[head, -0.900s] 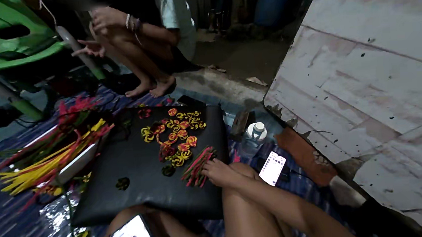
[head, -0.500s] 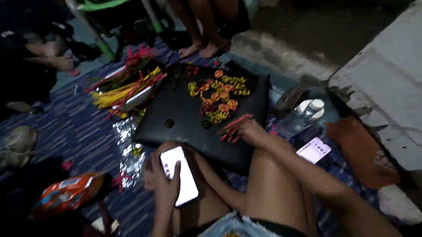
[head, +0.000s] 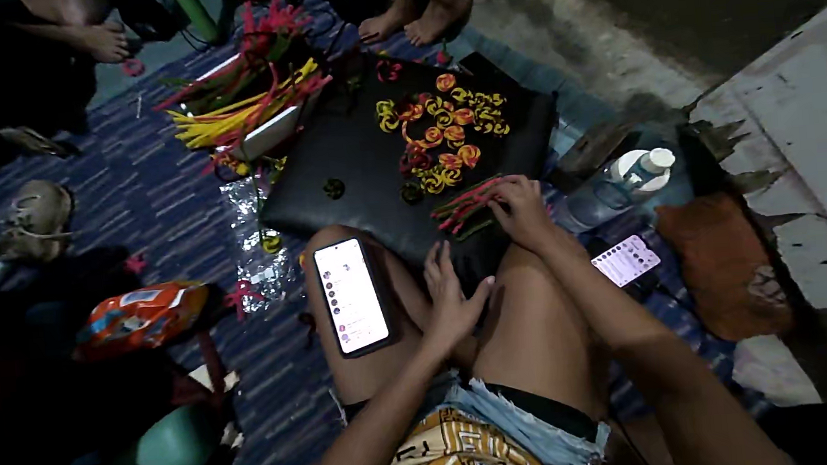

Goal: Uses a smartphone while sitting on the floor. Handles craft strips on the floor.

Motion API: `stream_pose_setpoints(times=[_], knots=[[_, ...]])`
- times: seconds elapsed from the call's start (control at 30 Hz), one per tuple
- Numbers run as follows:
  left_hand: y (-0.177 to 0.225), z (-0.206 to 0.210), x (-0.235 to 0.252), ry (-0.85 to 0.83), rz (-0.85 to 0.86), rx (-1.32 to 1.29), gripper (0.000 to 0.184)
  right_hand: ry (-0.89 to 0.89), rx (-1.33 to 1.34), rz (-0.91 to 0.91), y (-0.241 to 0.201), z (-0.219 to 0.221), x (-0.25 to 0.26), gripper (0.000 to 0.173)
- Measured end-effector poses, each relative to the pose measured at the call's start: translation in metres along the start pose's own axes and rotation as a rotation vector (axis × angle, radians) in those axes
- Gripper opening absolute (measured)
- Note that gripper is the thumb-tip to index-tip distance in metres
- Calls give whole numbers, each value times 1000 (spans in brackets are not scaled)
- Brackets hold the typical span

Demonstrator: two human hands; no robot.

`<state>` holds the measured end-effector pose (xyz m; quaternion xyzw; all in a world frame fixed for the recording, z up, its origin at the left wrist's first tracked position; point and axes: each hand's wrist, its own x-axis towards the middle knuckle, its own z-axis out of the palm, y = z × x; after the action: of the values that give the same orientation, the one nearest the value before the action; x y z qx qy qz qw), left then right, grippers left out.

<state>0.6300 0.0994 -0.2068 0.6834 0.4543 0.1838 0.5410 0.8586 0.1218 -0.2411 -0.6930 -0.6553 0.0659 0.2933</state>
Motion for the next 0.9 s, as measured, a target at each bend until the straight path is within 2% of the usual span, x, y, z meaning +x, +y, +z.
stream_pose_setpoints(times=[0.07, 0.17, 0.23, 0.3, 0.4, 0.47, 0.53, 0.63, 0.7, 0.83, 0.9], knots=[[-3, 9, 17, 78, -24, -49, 86, 134, 13, 41, 0, -1, -2, 21], [-13, 11, 53, 285, 54, 75, 68, 250, 89, 187, 1, -3, 2, 27], [-14, 5, 78, 299, 87, 248, 51, 119, 147, 291, 5, -9, 5, 27], [-10, 5, 99, 246, 113, 394, 39, -124, 118, 322, 9, -11, 7, 23], [-1, 7, 120, 154, 94, 557, 29, -345, 29, 232, 4, -10, 6, 14], [4, 6, 125, 96, 51, 608, 27, -385, 33, 198, 4, -10, 6, 15], [3, 4, 122, 100, 42, 592, 27, -285, 107, 219, 12, -11, 2, 24], [5, -5, 110, 146, 85, 514, 25, -2, 216, 359, 30, -16, -3, 29], [7, -12, 104, 169, 112, 492, 22, 148, 229, 386, 34, -19, -4, 31], [7, -16, 103, 190, 144, 505, 18, 141, 73, 141, 26, -15, -3, 35], [10, -19, 100, 196, 185, 487, 17, 120, 6, -14, 24, -13, -3, 29]])
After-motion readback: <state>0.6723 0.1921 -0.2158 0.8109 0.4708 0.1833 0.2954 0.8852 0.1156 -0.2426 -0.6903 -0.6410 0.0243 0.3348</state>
